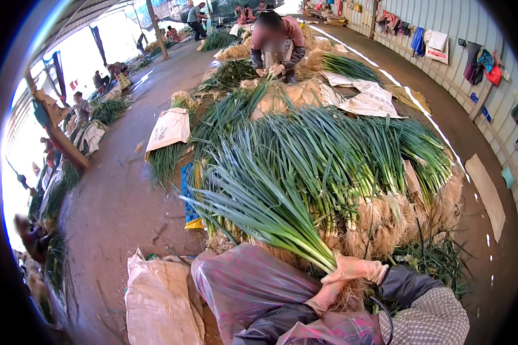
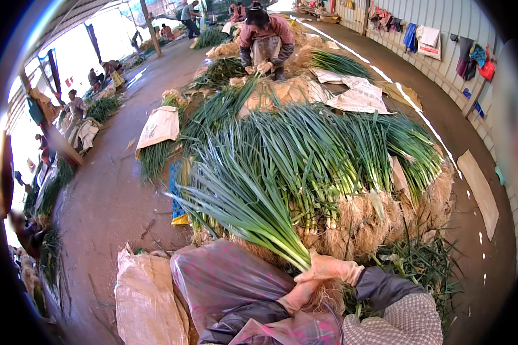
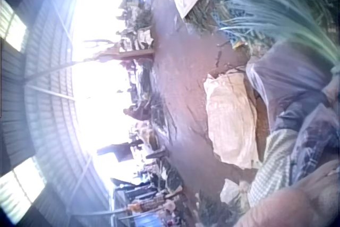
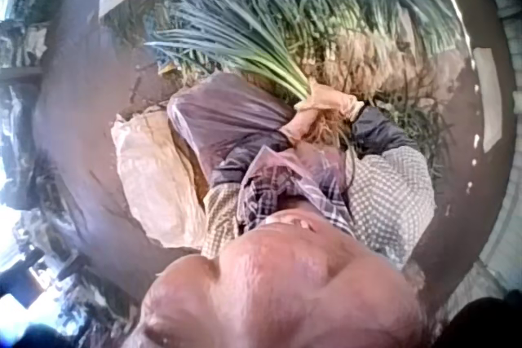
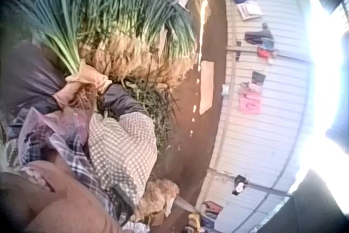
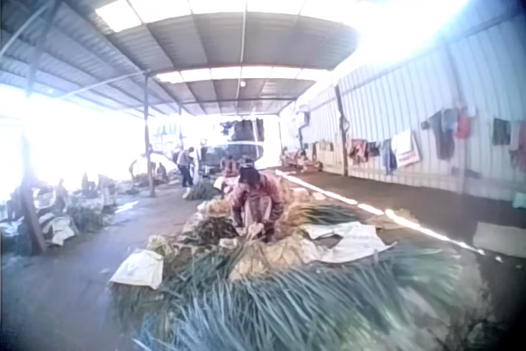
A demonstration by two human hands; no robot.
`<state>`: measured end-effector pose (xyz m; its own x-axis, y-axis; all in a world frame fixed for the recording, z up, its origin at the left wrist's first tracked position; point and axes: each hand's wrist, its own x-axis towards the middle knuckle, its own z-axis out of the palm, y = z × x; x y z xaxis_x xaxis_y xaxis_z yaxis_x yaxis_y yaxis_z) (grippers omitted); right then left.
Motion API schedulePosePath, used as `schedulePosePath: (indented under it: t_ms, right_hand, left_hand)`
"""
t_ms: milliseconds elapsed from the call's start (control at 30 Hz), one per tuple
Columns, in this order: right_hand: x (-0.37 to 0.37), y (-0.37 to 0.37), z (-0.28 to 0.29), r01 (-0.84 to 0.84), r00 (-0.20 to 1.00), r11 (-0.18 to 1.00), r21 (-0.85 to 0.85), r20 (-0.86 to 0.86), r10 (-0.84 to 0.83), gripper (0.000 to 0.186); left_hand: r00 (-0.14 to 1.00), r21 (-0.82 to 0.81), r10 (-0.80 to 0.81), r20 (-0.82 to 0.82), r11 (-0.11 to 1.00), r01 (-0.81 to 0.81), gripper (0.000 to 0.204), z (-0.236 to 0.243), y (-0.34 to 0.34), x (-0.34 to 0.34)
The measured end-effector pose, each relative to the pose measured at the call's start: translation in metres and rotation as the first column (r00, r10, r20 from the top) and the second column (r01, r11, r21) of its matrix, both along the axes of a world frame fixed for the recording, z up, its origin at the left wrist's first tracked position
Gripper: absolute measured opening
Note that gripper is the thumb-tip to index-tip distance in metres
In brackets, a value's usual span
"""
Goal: The person is cleaning green onions by removing wilted leaves and peeling back the outer layers by hand while seated on the floor.
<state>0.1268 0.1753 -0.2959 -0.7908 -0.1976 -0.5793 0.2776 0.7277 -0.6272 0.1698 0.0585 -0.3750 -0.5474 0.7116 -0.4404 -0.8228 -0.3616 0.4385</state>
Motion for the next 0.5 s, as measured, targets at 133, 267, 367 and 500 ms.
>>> schedulePosePath:
  t_ms: [133,267,367,500]
  right_hand:
    - [-0.015,0.006,-0.032,-0.011,0.998,0.982,-0.189,-0.064,-0.001,0.065]
    - [-0.027,0.009,0.019,0.253,0.967,0.768,-0.588,0.12,-0.227,0.046]
    - [-0.021,0.047,0.048,0.199,0.968,0.977,-0.082,-0.137,-0.208,0.051]
    - [-0.006,-0.006,0.102,0.006,0.969,0.974,0.225,-0.242,0.05,0.067]
  left_hand:
    - [0.965,-0.02,0.016,-0.261,1.0,-0.022,0.034,-0.002,0.008,-0.009]
    - [0.87,-0.162,-0.214,-0.445,0.974,0.157,0.054,0.072,-0.039,-0.02]
    - [0.946,-0.191,-0.065,-0.317,0.982,0.004,0.074,0.106,-0.077,-0.034]
    - [0.956,0.271,0.272,-0.115,0.934,-0.233,0.061,0.078,-0.02,-0.05]
